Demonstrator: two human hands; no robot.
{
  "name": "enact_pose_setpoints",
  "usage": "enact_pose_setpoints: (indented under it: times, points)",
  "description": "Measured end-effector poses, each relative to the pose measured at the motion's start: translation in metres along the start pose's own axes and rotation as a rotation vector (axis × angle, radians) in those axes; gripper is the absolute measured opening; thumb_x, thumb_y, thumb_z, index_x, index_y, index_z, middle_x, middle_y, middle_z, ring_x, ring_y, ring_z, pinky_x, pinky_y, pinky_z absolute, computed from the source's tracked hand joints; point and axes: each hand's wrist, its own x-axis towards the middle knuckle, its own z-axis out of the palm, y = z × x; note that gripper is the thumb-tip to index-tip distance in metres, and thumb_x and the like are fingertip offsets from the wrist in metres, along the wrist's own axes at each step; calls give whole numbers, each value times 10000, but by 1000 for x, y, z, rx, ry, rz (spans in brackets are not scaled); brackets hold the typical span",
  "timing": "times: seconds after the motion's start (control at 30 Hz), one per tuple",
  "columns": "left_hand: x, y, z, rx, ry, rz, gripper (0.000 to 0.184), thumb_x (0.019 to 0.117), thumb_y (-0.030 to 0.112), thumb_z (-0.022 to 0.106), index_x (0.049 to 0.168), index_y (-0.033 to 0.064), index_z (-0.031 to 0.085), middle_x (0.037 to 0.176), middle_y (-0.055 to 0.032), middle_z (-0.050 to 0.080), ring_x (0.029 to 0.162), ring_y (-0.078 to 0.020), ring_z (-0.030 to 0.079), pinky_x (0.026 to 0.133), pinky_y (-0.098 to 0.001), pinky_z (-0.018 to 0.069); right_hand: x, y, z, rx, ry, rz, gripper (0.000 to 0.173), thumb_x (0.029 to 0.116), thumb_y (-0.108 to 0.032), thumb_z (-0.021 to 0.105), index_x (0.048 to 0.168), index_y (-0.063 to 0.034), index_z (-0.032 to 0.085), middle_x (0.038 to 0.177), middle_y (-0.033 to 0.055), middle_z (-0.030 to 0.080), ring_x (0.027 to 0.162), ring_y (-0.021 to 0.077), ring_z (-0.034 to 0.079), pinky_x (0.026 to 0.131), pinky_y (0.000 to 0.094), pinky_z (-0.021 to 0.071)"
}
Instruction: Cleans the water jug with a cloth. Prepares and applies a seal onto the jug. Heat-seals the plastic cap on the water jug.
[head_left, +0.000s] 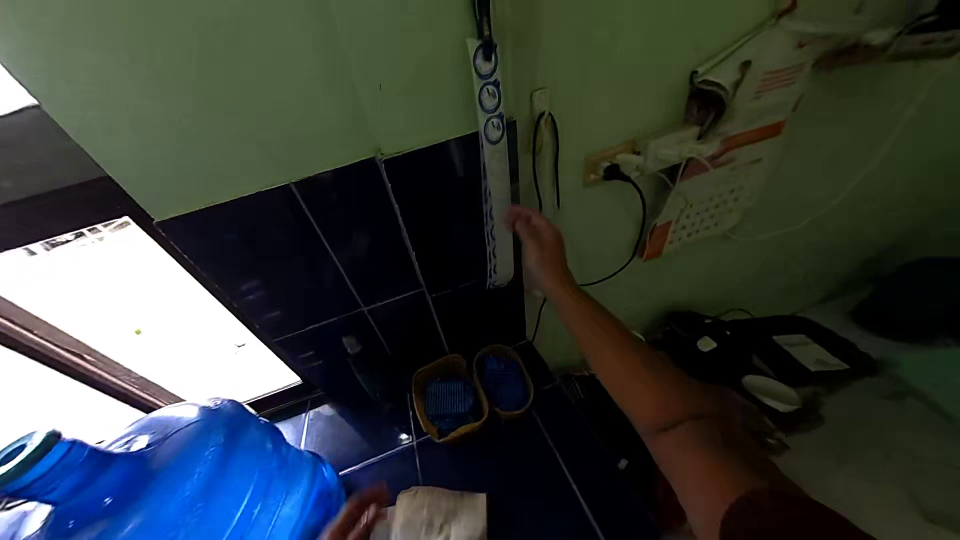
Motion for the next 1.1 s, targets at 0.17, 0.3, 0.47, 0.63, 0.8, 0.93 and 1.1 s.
enact_pose_setpoints:
  times: [0.17, 0.3, 0.47, 0.63, 0.8, 0.93, 1.1]
  points:
    - [154, 220, 30, 330, 123, 389, 481, 1047, 252, 569, 1471, 35, 502, 1439, -156, 578, 1299, -238, 588, 1101, -438, 479, 105, -15, -25, 47, 67, 9, 408, 1093, -154, 400, 1460, 0, 492, 1392, 193, 596, 1220, 250, 610, 1025, 398, 495]
    - [246, 341, 69, 348, 189, 524, 680, 1031, 285, 618, 1585, 41, 311, 1563, -211, 432, 1389, -318, 504, 1128, -476, 444, 126, -20, -23, 79, -12, 106, 427, 1082, -161, 440, 1482, -13, 461, 1383, 217, 584, 1218, 281, 606, 1006, 431, 503]
    - [322, 404, 110, -1, 347, 574, 697, 955, 153, 714, 1523, 3, 340, 1325, -235, 599, 1164, -298, 644, 989, -463, 543, 125, -23, -31, 48, -70, 72, 446, 1074, -159, 476, 1502, -38, 445, 1340, 194, 627, 1163, 265, 637, 979, 420, 514]
    - [319, 419, 131, -44, 367, 577, 289, 978, 103, 657, 1243, -5, 622, 1142, -162, 684, 1034, -216, 676, 929, -422, 553, 131, -30, -59, -468, -38, -515, 324, 984, -185, 663, 1271, -37, 688, 1293, 179, 666, 1243, 369, 591, 1060, 503, 470]
    - [295, 423, 121, 247, 445, 769, 248, 972, 196, 690, 1093, -20, 682, 1038, -140, 691, 941, -197, 671, 891, -391, 545, 136, -45, -75, -622, -60, -837, 240, 1015, -240, 628, 1117, -76, 771, 1110, 130, 742, 1091, 343, 670, 928, 501, 520]
    - [274, 435, 106, 376, 488, 832, 305, 970, 265, 702, 1047, -30, 689, 997, -145, 675, 903, -209, 652, 862, -391, 529, 139, -71, -82, -623, -132, -897, 279, 1046, -239, 571, 1096, -66, 785, 1064, 141, 754, 1053, 336, 678, 921, 479, 514]
    - [256, 442, 88, 318, 433, 885, 281, 957, 226, 718, 1104, -13, 689, 1065, -135, 678, 931, -184, 661, 867, -354, 540, 131, -101, -75, -542, -145, -757, 281, 1049, -215, 553, 1106, -51, 774, 1059, 125, 757, 1032, 269, 678, 935, 385, 519]
